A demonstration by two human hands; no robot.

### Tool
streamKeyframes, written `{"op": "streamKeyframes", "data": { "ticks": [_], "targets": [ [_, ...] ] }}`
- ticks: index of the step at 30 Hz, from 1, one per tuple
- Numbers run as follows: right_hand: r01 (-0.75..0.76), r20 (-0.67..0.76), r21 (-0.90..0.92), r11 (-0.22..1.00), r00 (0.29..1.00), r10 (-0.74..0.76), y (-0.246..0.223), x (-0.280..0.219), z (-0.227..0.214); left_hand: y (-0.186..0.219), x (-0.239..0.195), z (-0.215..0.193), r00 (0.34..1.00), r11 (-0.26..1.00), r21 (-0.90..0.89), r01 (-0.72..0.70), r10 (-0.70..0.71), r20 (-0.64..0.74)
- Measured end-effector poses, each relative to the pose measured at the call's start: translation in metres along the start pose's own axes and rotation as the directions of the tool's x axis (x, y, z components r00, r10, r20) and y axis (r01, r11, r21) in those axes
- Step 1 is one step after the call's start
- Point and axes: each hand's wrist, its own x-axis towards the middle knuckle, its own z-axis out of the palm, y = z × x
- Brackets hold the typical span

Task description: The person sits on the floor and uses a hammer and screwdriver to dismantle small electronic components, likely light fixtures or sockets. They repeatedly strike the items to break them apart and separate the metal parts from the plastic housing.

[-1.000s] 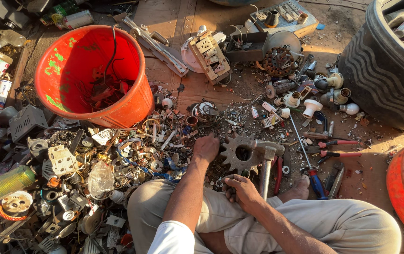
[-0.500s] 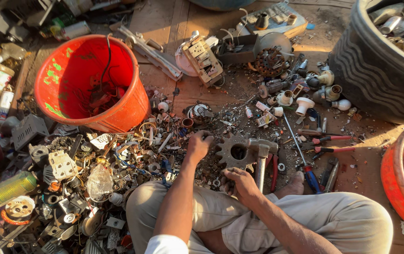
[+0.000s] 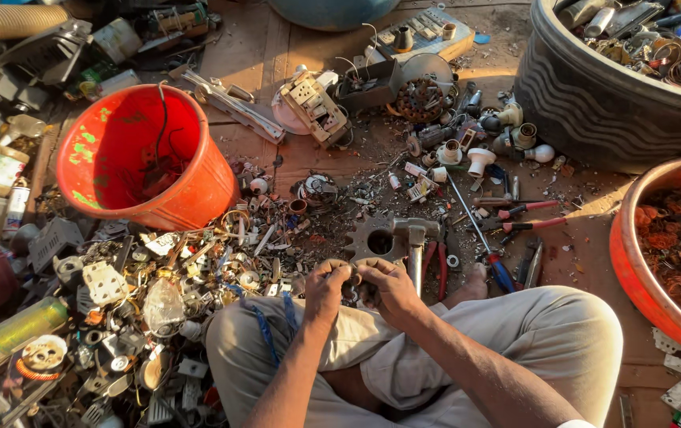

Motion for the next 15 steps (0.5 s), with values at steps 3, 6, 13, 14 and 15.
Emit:
{"op": "streamKeyframes", "data": {
  "ticks": [3, 6, 13, 14, 15],
  "targets": [
    [-0.043, 0.021, -0.031, 0.999, 0.999, 0.044, 0.007, -0.005, -0.001, -0.003, -0.015, -0.002, 1.0, 0.998, -0.063, 0.019, -0.02, -0.02],
    [-0.103, 0.024, 0.014, 0.995, 0.994, 0.103, 0.006, -0.009, 0.0, 0.006, -0.026, -0.002, 0.992, 0.992, -0.089, 0.089, -0.096, -0.076],
    [-0.18, -0.015, -0.013, 0.984, 0.984, 0.18, 0.009, -0.022, -0.003, 0.017, -0.046, 0.002, 0.979, 0.918, 0.344, -0.198, 0.167, 0.118],
    [-0.193, -0.017, -0.03, 0.981, 0.981, 0.193, 0.011, -0.023, -0.005, 0.016, -0.047, -0.002, 0.984, 0.907, 0.382, -0.177, 0.157, 0.085],
    [-0.194, -0.059, -0.054, 0.979, 0.98, 0.191, 0.013, -0.026, -0.009, 0.014, -0.049, -0.007, 0.989, 0.896, 0.418, -0.149, 0.14, 0.051]
  ]
}}
